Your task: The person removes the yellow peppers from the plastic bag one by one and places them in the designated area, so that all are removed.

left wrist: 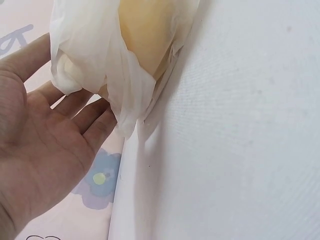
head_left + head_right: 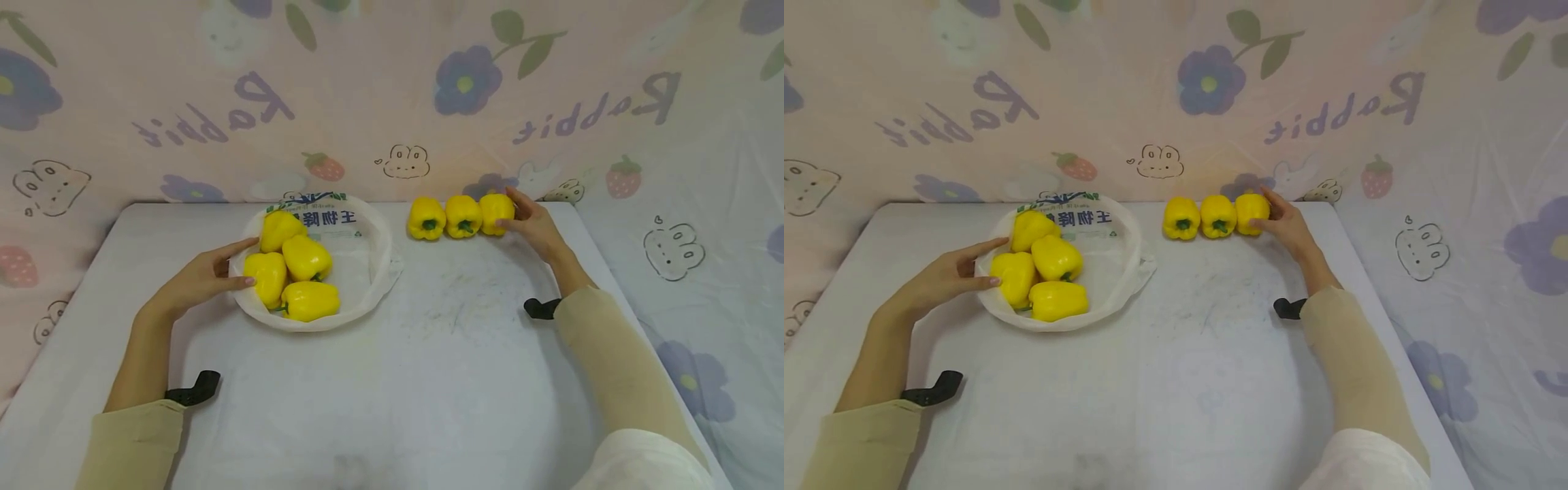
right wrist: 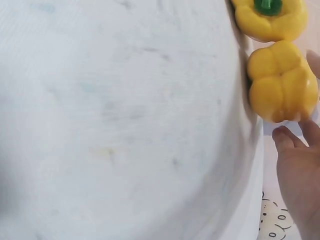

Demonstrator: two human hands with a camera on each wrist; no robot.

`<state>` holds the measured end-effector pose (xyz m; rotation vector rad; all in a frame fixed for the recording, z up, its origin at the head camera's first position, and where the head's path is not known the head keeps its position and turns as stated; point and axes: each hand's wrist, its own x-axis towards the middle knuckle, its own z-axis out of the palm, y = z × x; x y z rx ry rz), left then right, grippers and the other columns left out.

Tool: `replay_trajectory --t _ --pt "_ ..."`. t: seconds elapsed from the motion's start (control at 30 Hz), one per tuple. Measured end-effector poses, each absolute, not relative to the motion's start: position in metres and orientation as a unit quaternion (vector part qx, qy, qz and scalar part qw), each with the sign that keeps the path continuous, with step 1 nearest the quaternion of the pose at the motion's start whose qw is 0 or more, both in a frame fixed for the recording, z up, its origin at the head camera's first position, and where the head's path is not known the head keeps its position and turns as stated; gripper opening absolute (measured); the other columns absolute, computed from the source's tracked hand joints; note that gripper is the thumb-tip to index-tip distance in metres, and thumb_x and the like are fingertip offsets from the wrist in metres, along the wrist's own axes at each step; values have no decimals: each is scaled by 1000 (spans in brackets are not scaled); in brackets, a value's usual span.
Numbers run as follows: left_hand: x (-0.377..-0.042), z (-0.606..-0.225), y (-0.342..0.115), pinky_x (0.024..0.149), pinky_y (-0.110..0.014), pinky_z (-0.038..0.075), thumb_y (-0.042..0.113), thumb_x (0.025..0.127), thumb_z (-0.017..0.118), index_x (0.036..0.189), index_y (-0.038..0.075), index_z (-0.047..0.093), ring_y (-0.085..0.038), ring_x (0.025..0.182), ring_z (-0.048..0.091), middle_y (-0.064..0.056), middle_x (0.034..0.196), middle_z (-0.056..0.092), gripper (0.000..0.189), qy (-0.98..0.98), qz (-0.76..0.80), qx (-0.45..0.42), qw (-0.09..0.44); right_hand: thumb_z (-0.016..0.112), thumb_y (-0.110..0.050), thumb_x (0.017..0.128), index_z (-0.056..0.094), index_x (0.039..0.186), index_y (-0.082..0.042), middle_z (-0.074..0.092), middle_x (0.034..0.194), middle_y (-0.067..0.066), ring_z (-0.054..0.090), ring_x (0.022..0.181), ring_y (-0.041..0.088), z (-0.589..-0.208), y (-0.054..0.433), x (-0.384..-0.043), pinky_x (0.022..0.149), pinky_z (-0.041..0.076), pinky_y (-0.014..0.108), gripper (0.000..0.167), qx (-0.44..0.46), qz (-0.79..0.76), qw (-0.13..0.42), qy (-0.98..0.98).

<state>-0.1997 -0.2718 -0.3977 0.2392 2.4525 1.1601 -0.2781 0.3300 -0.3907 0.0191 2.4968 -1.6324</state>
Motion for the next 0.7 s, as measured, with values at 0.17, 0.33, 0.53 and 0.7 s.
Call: replay_trajectory --t 0.17,0.33,0.53,0.7 --pt "-196 -397 -273 110 -71 29 39 92 70 158 28 28 -41 134 33 -18 165 23 79 884 417 81 197 67 -15 94 31 156 -11 24 165 11 20 154 34 -379 325 -278 126 18 47 72 12 -536 48 843" --pt "-197 -397 -273 111 -72 28 38 91 71 158 28 28 -41 135 33 -17 165 23 80 885 416 77 195 68 -14 94 38 153 -8 31 164 7 23 153 32 -369 318 -276 126 21 41 67 2 -537 0 844" --pt "-198 -396 -273 111 -74 26 38 91 71 159 30 26 -49 141 31 -17 166 20 82 886 414 80 195 69 -10 93 42 151 -6 37 161 3 27 152 25 -362 306 -275 125 22 36 64 -40 -567 -34 822" --pt "-197 -394 -271 113 -71 27 37 91 71 158 30 27 -51 145 29 -15 166 20 81 883 420 78 194 68 -4 92 44 149 -4 40 159 6 31 151 24 -356 293 -271 125 23 38 62 -68 -585 -34 808"
